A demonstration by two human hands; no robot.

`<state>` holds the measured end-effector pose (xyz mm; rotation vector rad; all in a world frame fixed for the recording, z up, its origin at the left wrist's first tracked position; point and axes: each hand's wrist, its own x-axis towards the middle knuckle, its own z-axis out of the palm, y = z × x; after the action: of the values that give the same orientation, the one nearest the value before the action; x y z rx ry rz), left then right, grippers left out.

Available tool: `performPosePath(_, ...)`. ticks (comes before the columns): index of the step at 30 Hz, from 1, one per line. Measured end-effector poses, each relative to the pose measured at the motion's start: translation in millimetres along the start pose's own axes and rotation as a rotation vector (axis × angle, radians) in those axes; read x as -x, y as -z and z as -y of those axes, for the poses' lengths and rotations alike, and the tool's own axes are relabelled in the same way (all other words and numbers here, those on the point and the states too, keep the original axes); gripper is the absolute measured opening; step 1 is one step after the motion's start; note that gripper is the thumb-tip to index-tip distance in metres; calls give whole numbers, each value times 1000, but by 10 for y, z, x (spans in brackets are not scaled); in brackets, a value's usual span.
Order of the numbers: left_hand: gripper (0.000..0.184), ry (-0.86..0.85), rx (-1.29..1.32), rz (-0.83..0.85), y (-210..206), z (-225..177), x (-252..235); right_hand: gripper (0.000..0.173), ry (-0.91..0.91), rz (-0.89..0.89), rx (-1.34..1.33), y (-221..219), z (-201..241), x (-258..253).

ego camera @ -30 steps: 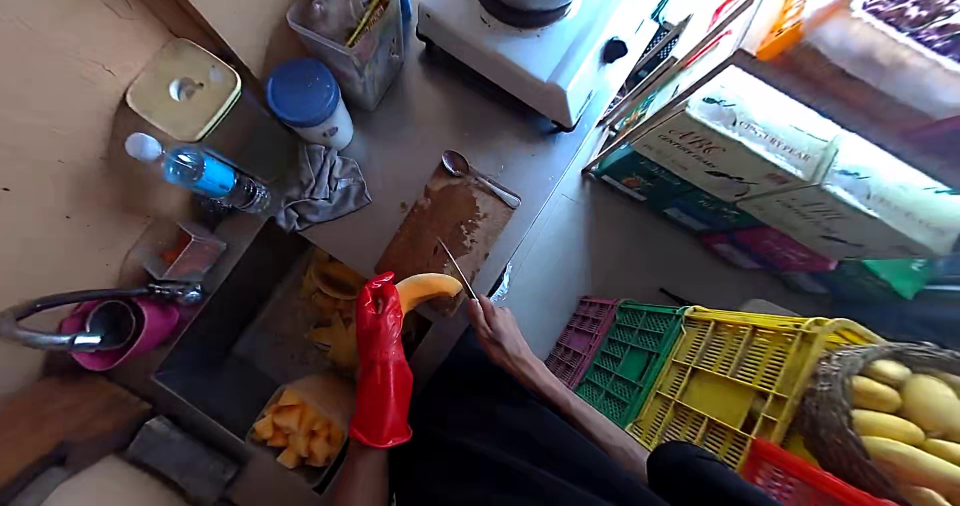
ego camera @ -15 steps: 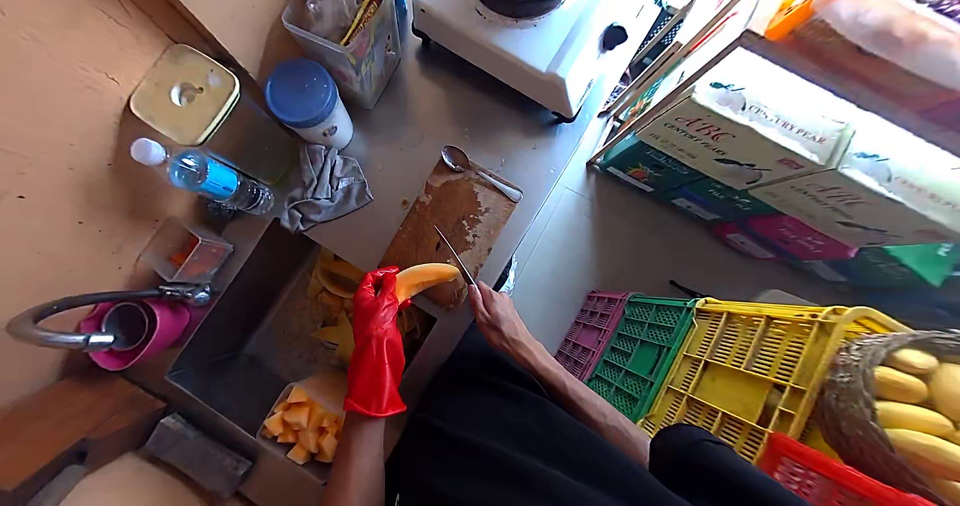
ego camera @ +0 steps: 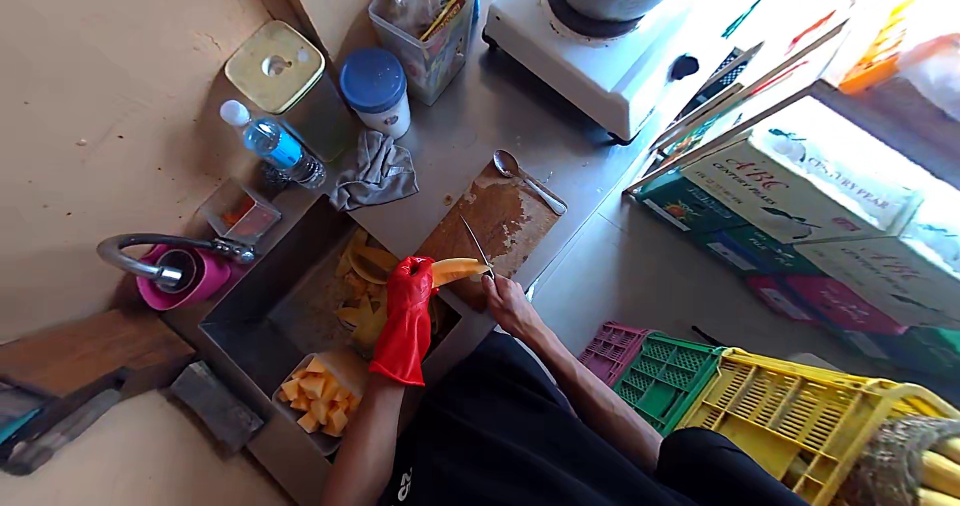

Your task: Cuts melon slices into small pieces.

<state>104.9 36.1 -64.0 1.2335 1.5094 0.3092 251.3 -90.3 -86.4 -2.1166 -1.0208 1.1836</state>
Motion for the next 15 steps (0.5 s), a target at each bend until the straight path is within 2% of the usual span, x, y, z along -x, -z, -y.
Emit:
performPosePath(4,22,4,25,25,30,44,11,47,-25,70,9,-16,27,-58)
performPosePath(8,39,44,100,23,30,58,-50,46,-3,111,-55,-81,0,-98)
performPosePath(12,42,-67,258,120,149,233,50,47,33,121,-81,-194,75,-128)
performPosePath(15,43,-57,299,142,160,313,2,46,71,138,-31,-266,113,-142)
